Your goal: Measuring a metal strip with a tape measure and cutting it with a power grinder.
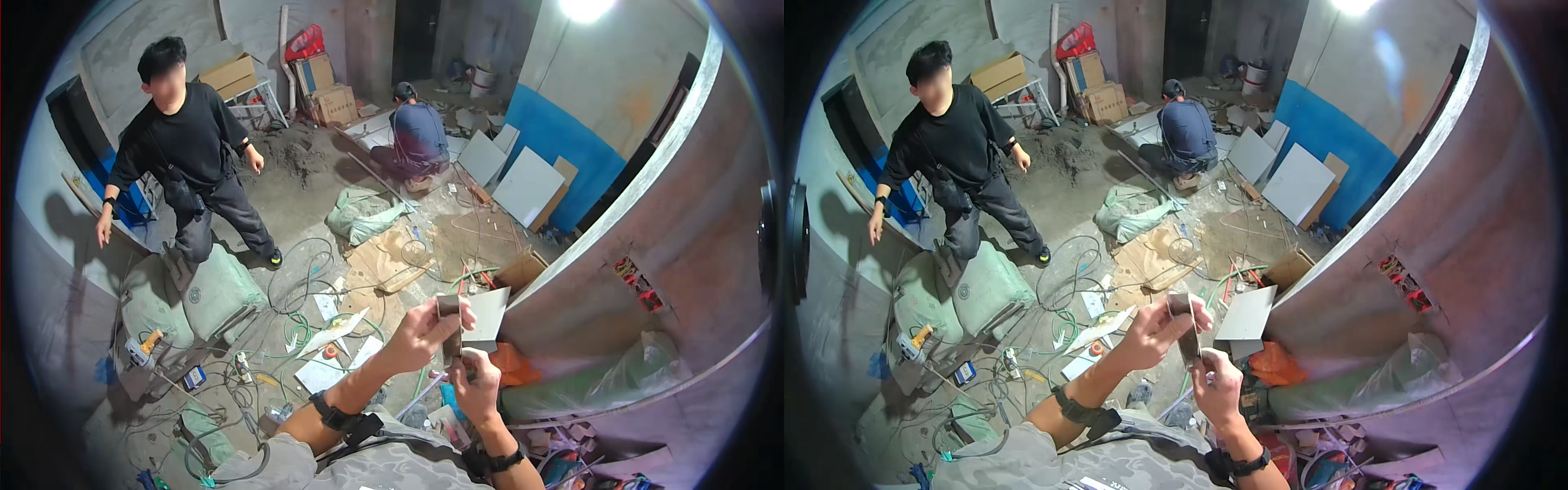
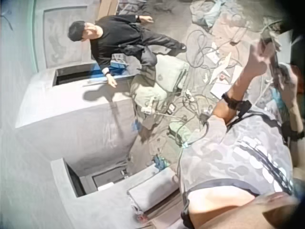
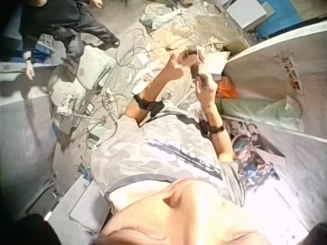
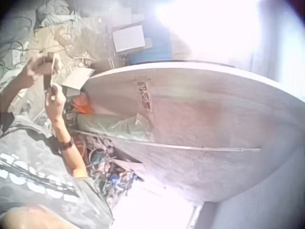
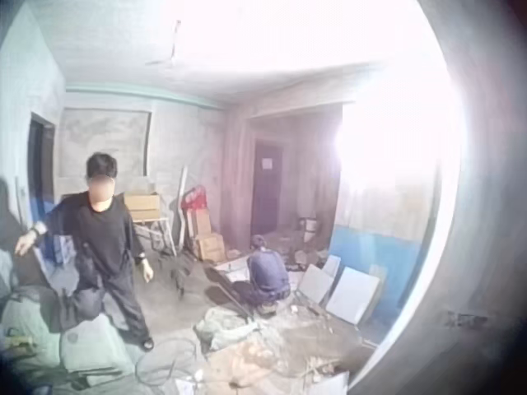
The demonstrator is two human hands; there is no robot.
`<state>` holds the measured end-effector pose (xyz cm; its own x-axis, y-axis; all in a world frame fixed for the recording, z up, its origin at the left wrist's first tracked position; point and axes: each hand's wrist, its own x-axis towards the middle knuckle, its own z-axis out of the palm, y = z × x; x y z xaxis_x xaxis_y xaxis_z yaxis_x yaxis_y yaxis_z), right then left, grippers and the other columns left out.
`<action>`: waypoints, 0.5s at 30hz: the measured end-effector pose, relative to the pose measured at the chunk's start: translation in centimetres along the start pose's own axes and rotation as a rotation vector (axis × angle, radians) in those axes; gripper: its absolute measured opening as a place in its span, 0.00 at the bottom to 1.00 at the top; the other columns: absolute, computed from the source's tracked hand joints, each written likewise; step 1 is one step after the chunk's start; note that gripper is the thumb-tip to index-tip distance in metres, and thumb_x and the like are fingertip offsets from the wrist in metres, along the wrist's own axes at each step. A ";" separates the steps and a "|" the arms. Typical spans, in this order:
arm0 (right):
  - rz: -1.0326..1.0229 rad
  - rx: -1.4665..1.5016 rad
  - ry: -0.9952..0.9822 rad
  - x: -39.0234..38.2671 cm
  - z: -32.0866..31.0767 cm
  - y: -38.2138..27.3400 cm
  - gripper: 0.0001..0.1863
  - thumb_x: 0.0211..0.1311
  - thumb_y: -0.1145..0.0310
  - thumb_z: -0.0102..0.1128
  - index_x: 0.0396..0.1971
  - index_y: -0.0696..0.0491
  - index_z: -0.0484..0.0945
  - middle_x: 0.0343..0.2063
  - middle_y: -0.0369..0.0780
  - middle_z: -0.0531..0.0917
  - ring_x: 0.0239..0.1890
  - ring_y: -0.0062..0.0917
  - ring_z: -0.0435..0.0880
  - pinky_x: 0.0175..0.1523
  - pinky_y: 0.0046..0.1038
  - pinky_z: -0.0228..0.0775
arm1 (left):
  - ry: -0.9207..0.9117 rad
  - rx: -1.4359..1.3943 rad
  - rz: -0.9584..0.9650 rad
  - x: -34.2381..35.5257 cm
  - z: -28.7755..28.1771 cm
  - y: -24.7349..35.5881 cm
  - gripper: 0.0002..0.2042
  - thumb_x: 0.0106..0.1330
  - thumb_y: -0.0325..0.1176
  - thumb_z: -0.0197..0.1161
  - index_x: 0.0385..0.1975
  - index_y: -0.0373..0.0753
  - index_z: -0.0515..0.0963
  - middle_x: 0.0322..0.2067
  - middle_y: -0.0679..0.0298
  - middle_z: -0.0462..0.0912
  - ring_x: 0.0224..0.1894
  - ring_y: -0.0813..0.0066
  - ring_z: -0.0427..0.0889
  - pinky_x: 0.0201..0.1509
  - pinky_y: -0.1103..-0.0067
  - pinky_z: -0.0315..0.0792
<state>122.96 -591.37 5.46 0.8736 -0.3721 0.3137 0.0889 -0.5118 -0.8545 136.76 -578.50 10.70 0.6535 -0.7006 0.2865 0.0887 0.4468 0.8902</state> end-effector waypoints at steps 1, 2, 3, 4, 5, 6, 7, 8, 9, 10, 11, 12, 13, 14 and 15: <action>0.055 0.018 0.004 -0.2 0.0 0.3 0.09 0.60 0.79 0.64 0.40 0.57 0.77 0.28 0.42 0.85 0.28 0.26 0.87 0.33 0.28 0.78 | -0.014 -0.030 -0.059 -0.3 0.2 0.1 0.12 0.76 0.25 0.52 0.55 0.31 0.71 0.46 0.57 0.82 0.50 0.72 0.81 0.58 0.74 0.74; 0.065 0.015 0.006 -0.2 0.1 0.7 0.09 0.60 0.79 0.64 0.40 0.57 0.77 0.28 0.42 0.85 0.28 0.26 0.87 0.33 0.28 0.78 | -0.027 -0.061 -0.119 -0.6 0.5 0.1 0.10 0.76 0.24 0.53 0.53 0.31 0.72 0.45 0.58 0.82 0.50 0.73 0.81 0.57 0.76 0.74; 0.044 0.004 0.018 0.0 0.1 0.9 0.09 0.59 0.79 0.65 0.39 0.57 0.77 0.28 0.42 0.85 0.28 0.28 0.87 0.33 0.28 0.78 | -0.030 -0.068 -0.128 -0.7 0.6 0.2 0.10 0.76 0.24 0.53 0.53 0.31 0.72 0.45 0.58 0.82 0.50 0.73 0.81 0.57 0.76 0.74; 0.024 -0.007 0.030 0.0 0.1 1.3 0.09 0.59 0.79 0.65 0.39 0.58 0.77 0.27 0.43 0.85 0.28 0.29 0.87 0.33 0.29 0.78 | -0.094 0.008 -0.083 -0.7 0.6 0.4 0.10 0.75 0.24 0.54 0.52 0.31 0.73 0.43 0.58 0.82 0.48 0.73 0.81 0.55 0.76 0.75; 0.044 0.000 0.018 -0.1 0.2 1.9 0.10 0.57 0.80 0.65 0.39 0.59 0.77 0.27 0.44 0.84 0.28 0.31 0.88 0.33 0.29 0.78 | -0.158 0.083 -0.036 -0.6 0.6 0.7 0.09 0.75 0.23 0.55 0.51 0.31 0.74 0.42 0.59 0.82 0.47 0.74 0.81 0.53 0.77 0.75; 0.055 -0.003 0.018 0.0 0.2 1.7 0.10 0.57 0.80 0.65 0.39 0.59 0.77 0.27 0.44 0.84 0.28 0.31 0.88 0.33 0.29 0.78 | -0.159 0.076 -0.046 -0.5 0.6 0.8 0.09 0.75 0.23 0.55 0.51 0.31 0.74 0.42 0.59 0.82 0.47 0.74 0.81 0.53 0.77 0.75; 0.067 0.000 0.020 0.4 0.3 1.4 0.11 0.56 0.80 0.66 0.39 0.59 0.77 0.27 0.44 0.84 0.28 0.31 0.88 0.34 0.29 0.78 | -0.187 0.157 0.001 -0.4 0.6 0.9 0.08 0.74 0.23 0.55 0.49 0.31 0.75 0.41 0.59 0.81 0.45 0.74 0.81 0.52 0.77 0.75; 0.079 0.004 0.023 0.4 0.4 1.3 0.11 0.56 0.80 0.66 0.39 0.59 0.77 0.28 0.44 0.84 0.28 0.31 0.88 0.34 0.29 0.78 | -0.216 0.239 0.047 -0.3 0.7 1.1 0.07 0.74 0.22 0.56 0.48 0.31 0.76 0.40 0.59 0.81 0.44 0.74 0.81 0.50 0.77 0.75; 0.084 0.015 0.029 0.3 0.4 1.7 0.12 0.55 0.81 0.66 0.40 0.59 0.77 0.28 0.44 0.84 0.29 0.31 0.88 0.34 0.29 0.77 | -0.210 0.278 0.039 -0.2 0.8 1.3 0.07 0.72 0.21 0.57 0.46 0.31 0.77 0.38 0.59 0.81 0.43 0.73 0.81 0.48 0.77 0.75; 0.091 0.011 0.033 0.3 0.4 1.8 0.12 0.55 0.81 0.66 0.40 0.59 0.77 0.28 0.44 0.84 0.29 0.31 0.88 0.34 0.29 0.77 | -0.215 0.272 0.034 -0.1 0.9 1.3 0.07 0.72 0.21 0.57 0.46 0.31 0.77 0.38 0.59 0.81 0.43 0.73 0.81 0.48 0.77 0.75; 0.053 -0.004 0.049 0.3 0.3 1.8 0.12 0.55 0.82 0.65 0.40 0.59 0.76 0.28 0.45 0.84 0.29 0.31 0.88 0.33 0.29 0.77 | -0.230 0.309 0.056 0.0 1.0 1.3 0.07 0.72 0.21 0.58 0.46 0.31 0.78 0.38 0.59 0.81 0.42 0.72 0.81 0.48 0.77 0.75; 0.013 -0.016 0.063 0.3 0.4 1.9 0.12 0.54 0.82 0.65 0.39 0.59 0.76 0.28 0.45 0.84 0.29 0.31 0.88 0.33 0.29 0.77 | -0.244 0.350 0.079 0.0 1.0 1.2 0.06 0.71 0.21 0.58 0.45 0.31 0.78 0.37 0.59 0.81 0.42 0.72 0.82 0.47 0.77 0.75; 0.039 0.031 0.068 0.2 0.5 2.1 0.12 0.54 0.82 0.65 0.38 0.59 0.76 0.27 0.45 0.84 0.28 0.30 0.87 0.33 0.28 0.76 | -0.228 0.323 0.058 -0.1 1.1 0.9 0.06 0.71 0.21 0.59 0.44 0.31 0.79 0.37 0.59 0.82 0.41 0.70 0.82 0.46 0.76 0.75; 0.042 0.032 0.072 0.1 0.5 2.3 0.12 0.54 0.82 0.65 0.38 0.59 0.76 0.27 0.45 0.84 0.28 0.30 0.87 0.33 0.28 0.76 | -0.232 0.323 0.055 -0.1 1.1 0.8 0.06 0.71 0.21 0.59 0.44 0.31 0.79 0.37 0.59 0.82 0.41 0.70 0.82 0.46 0.76 0.75; 0.038 0.021 0.068 0.1 0.6 2.4 0.11 0.54 0.82 0.65 0.38 0.59 0.76 0.27 0.45 0.83 0.28 0.30 0.87 0.34 0.28 0.76 | -0.236 0.334 0.074 -0.1 1.1 0.8 0.06 0.71 0.21 0.59 0.44 0.31 0.79 0.37 0.58 0.82 0.40 0.69 0.82 0.45 0.75 0.75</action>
<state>123.52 -592.21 3.20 0.8423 -0.4430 0.3071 0.0667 -0.4797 -0.8749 135.89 -578.69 11.77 0.4552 -0.7989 0.3930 -0.2264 0.3230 0.9189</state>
